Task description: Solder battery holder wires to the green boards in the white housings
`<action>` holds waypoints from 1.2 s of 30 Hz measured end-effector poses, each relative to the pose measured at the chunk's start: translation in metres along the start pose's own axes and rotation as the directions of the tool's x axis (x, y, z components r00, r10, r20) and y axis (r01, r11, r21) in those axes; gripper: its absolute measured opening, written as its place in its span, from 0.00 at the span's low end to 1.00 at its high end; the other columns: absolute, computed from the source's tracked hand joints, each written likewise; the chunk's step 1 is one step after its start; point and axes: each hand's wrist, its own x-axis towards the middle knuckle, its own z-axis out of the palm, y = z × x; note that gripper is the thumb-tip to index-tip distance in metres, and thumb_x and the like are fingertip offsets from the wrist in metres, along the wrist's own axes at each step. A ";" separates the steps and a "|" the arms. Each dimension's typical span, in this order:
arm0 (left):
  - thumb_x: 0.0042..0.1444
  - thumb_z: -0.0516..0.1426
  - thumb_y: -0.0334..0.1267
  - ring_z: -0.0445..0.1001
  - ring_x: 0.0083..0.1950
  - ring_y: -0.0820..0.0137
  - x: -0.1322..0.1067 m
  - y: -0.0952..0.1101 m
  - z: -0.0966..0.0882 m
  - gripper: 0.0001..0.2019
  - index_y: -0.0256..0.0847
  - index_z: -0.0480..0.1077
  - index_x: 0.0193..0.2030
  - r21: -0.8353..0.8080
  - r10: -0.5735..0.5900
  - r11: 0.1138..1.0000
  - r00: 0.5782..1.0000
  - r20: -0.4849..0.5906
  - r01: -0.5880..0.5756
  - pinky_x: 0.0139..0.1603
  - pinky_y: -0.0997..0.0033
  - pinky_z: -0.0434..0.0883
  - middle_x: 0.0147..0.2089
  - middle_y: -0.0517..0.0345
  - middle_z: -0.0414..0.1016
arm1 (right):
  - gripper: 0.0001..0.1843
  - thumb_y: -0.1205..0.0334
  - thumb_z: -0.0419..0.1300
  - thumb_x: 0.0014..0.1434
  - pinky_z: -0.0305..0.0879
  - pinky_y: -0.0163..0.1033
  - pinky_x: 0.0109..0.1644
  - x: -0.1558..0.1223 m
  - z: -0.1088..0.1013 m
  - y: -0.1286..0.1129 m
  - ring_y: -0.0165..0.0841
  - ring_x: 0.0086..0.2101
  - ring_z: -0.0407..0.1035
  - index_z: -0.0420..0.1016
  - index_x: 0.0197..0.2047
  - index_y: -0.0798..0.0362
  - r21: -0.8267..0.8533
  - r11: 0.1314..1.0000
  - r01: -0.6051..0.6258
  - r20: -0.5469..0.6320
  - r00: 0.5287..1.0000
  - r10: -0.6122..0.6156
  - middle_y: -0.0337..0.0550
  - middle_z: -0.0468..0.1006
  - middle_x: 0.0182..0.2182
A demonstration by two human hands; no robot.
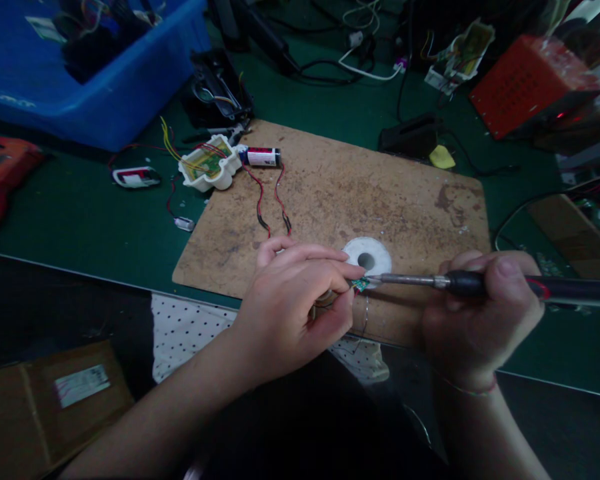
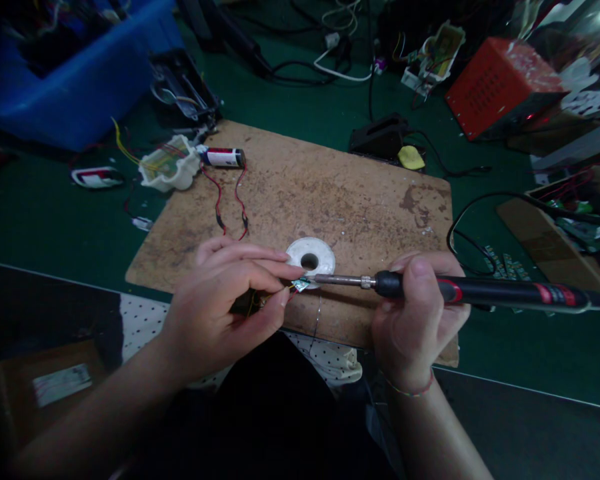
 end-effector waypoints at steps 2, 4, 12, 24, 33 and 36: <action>0.63 0.63 0.32 0.83 0.55 0.65 0.000 0.000 0.000 0.06 0.44 0.72 0.35 0.002 -0.001 1.000 1.000 0.000 0.001 0.63 0.53 0.60 0.48 0.69 0.87 | 0.11 0.59 0.60 0.57 0.52 0.36 0.24 0.000 0.000 0.001 0.26 0.20 0.58 0.68 0.25 0.50 -0.014 0.999 0.030 0.009 1.000 -0.030 0.33 0.64 0.21; 0.62 0.63 0.32 0.83 0.55 0.65 0.000 -0.001 0.000 0.05 0.45 0.72 0.35 0.002 0.002 1.000 1.000 0.002 -0.002 0.63 0.53 0.60 0.48 0.69 0.87 | 0.10 0.59 0.60 0.57 0.51 0.36 0.24 0.000 0.001 0.001 0.26 0.20 0.58 0.69 0.24 0.50 -0.019 0.999 0.036 0.025 0.999 -0.035 0.32 0.63 0.21; 0.62 0.63 0.32 0.83 0.55 0.66 -0.001 -0.001 0.001 0.05 0.44 0.72 0.35 0.000 0.006 1.000 1.000 0.006 -0.006 0.64 0.54 0.60 0.48 0.69 0.87 | 0.09 0.62 0.59 0.55 0.50 0.37 0.23 -0.001 0.001 -0.001 0.26 0.20 0.59 0.69 0.24 0.51 -0.022 0.999 0.023 0.053 0.998 -0.022 0.33 0.65 0.20; 0.63 0.62 0.32 0.82 0.55 0.65 -0.001 -0.001 0.000 0.05 0.45 0.72 0.35 0.011 0.004 1.000 1.000 0.016 -0.004 0.63 0.53 0.60 0.48 0.67 0.87 | 0.09 0.60 0.61 0.54 0.52 0.37 0.25 -0.002 0.001 0.000 0.28 0.22 0.60 0.69 0.24 0.50 -0.041 0.998 0.040 0.048 0.998 -0.038 0.33 0.61 0.19; 0.63 0.61 0.33 0.83 0.54 0.64 0.000 0.000 -0.001 0.06 0.45 0.72 0.35 0.028 0.006 1.000 1.000 0.011 -0.007 0.63 0.53 0.60 0.47 0.66 0.88 | 0.09 0.61 0.58 0.56 0.52 0.36 0.25 -0.002 0.000 0.004 0.29 0.22 0.59 0.67 0.25 0.49 -0.067 0.996 0.064 0.045 0.997 -0.061 0.33 0.60 0.20; 0.63 0.62 0.32 0.83 0.55 0.65 0.000 0.000 0.000 0.05 0.45 0.72 0.36 0.017 0.005 1.000 1.000 0.021 -0.005 0.63 0.53 0.60 0.48 0.67 0.87 | 0.09 0.60 0.59 0.55 0.52 0.37 0.25 -0.002 0.001 0.003 0.28 0.22 0.59 0.67 0.24 0.49 -0.055 0.997 0.060 0.040 0.998 -0.058 0.33 0.61 0.19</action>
